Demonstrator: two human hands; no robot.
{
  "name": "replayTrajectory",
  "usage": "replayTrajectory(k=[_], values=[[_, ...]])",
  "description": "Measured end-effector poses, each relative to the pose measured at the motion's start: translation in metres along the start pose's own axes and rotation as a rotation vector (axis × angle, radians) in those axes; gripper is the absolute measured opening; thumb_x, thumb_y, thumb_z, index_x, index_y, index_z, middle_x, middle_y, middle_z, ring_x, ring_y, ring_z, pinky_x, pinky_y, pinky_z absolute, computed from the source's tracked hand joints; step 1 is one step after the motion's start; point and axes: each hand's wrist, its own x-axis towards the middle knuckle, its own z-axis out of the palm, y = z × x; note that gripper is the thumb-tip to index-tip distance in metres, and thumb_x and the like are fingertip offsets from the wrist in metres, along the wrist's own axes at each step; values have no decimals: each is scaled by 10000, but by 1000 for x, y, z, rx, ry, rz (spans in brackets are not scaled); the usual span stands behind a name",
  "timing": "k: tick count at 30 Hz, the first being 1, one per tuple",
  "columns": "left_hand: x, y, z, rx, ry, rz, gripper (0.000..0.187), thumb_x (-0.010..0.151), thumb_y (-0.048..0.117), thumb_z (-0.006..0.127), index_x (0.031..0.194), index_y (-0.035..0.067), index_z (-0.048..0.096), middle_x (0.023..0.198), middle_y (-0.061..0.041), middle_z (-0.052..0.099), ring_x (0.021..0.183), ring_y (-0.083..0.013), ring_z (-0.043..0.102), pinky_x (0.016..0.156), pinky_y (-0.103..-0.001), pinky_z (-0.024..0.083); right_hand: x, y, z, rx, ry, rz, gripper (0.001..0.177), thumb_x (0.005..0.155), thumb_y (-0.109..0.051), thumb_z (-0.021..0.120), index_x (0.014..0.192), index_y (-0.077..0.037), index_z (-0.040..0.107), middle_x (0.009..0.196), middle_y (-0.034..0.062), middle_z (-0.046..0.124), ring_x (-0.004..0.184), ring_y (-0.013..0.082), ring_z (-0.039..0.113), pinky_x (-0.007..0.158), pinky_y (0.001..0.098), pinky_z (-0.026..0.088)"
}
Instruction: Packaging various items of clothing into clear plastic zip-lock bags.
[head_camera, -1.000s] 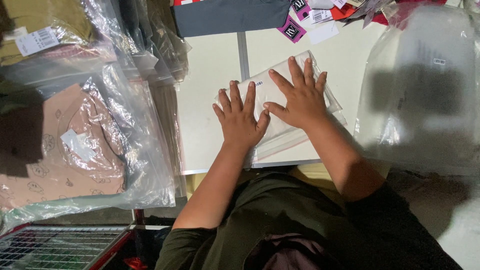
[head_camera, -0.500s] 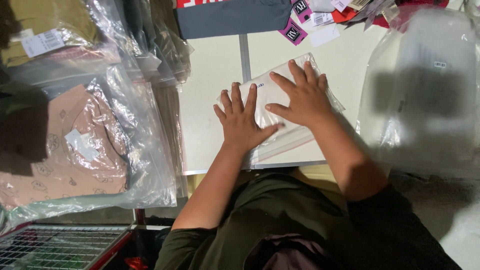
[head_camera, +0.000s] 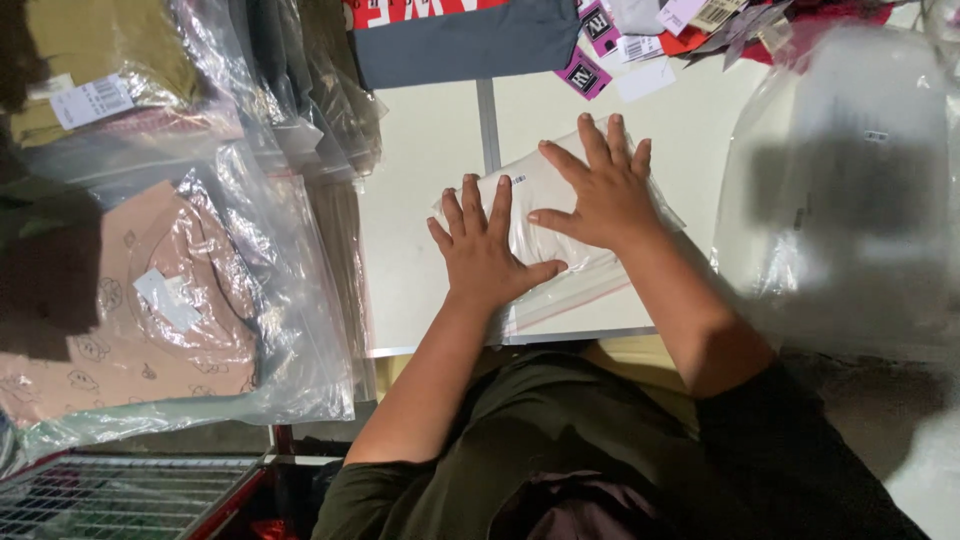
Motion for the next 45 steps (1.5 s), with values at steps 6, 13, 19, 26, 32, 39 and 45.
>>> replayTrajectory(k=[6,13,19,26,32,39,45], values=[[1,1,0,17,-1,7,1377,551,896,766,1619,231,208,1656,-278,103,1483,-610,70,1085,-820,89,0,1,4,6,-1,9,954,729,-781,707,1540,-336,471,1678,237,191,1529,528,46,1113,809,67],[0,1,-2,-8,-8,-1,1389,543,873,778,1629,227,201,1667,-273,94,1494,-607,73,1104,-804,88,1,2,5,-13,-13,14,967,721,-788,708,1544,-344,457,1678,236,170,1528,520,28,1111,802,54],[0,-1,1,1,12,18,1382,551,879,784,1623,226,205,1659,-283,86,1485,-607,61,1104,-798,77,1,3,5,11,-4,15,969,726,-793,699,1553,-352,453,1689,228,169,1538,512,27,1129,792,45],[2,0,0,7,-10,3,1383,548,883,762,1626,217,208,1664,-276,99,1494,-600,73,1109,-795,90,1,1,3,11,-5,17,979,716,-799,702,1547,-343,456,1683,230,171,1534,503,30,1124,791,43],[-2,-1,-4,-13,77,32,1317,607,891,749,1616,184,284,1657,-279,141,1498,-587,117,1110,-799,99,2,4,5,-1,71,-8,908,749,-700,751,1518,-285,502,1649,218,260,1518,494,120,1138,751,93],[-14,-43,18,-1167,417,202,585,1000,298,722,1515,112,516,1620,-177,366,1552,-360,401,1320,-585,388,-48,12,17,-11,627,-269,323,1038,-286,740,1295,-93,709,1389,105,642,1389,302,542,1176,557,327],[-77,-31,-20,-513,523,276,224,916,125,785,1110,81,681,1121,-74,674,1094,-286,648,1152,-488,448,-143,-35,17,125,497,-354,90,915,-153,718,991,-106,706,1121,84,734,1106,278,659,1002,449,433]])
